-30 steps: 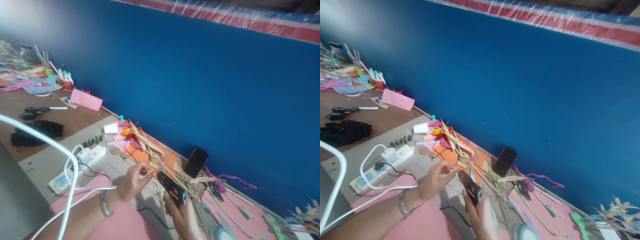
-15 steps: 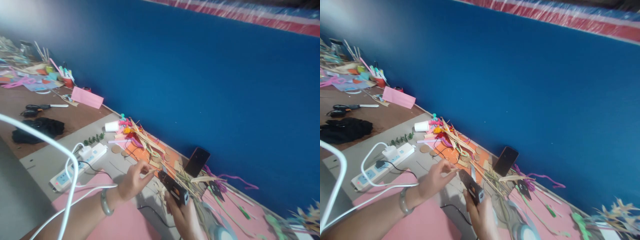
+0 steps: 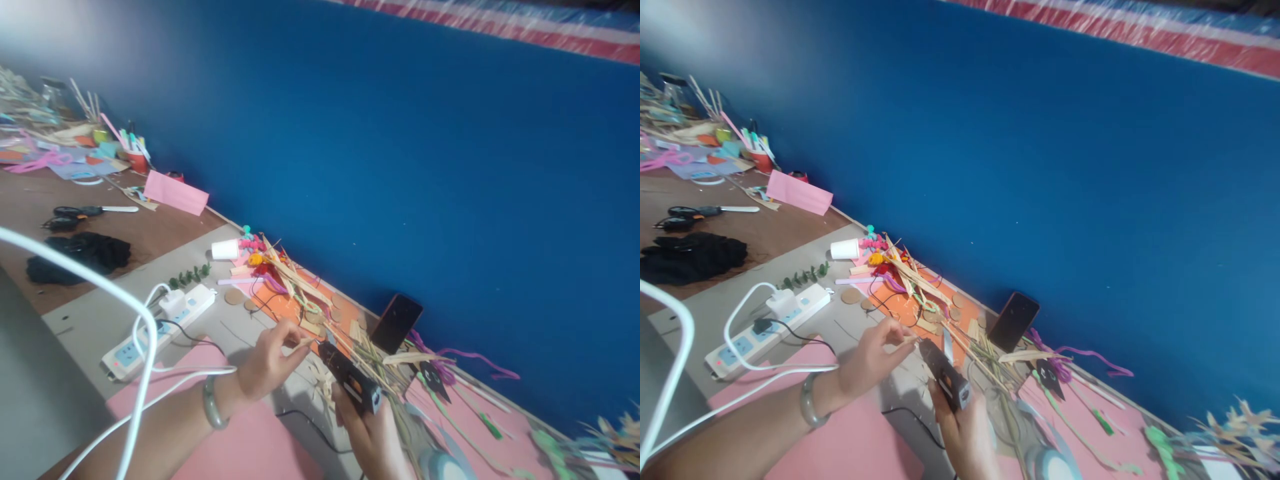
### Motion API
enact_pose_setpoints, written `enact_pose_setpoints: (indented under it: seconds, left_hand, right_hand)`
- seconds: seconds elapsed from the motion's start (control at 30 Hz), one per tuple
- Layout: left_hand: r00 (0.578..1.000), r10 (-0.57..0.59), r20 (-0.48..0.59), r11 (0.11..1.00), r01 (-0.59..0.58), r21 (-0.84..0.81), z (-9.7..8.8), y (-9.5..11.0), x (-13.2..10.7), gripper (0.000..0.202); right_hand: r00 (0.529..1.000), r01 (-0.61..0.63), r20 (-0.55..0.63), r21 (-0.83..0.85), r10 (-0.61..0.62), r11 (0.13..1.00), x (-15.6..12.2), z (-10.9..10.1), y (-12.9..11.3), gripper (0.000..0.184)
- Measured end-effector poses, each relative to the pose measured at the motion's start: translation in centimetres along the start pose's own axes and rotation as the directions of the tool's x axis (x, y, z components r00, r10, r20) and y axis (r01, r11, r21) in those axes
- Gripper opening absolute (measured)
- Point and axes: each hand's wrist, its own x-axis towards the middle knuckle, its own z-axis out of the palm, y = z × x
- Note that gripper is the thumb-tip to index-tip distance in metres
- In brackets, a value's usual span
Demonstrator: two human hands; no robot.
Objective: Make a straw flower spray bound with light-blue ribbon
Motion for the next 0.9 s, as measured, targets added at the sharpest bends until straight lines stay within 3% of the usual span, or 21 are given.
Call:
enact_pose_setpoints:
  seconds: [0.9]
  left_hand:
    - [0.999,0.025,-0.022,1.0,-0.025,0.01,-0.08,0.1,0.0,0.016]
  right_hand:
    - [0.996,0.05,-0.067,-0.075,-0.056,0.996,-0.01,-0.11,0.27,0.039]
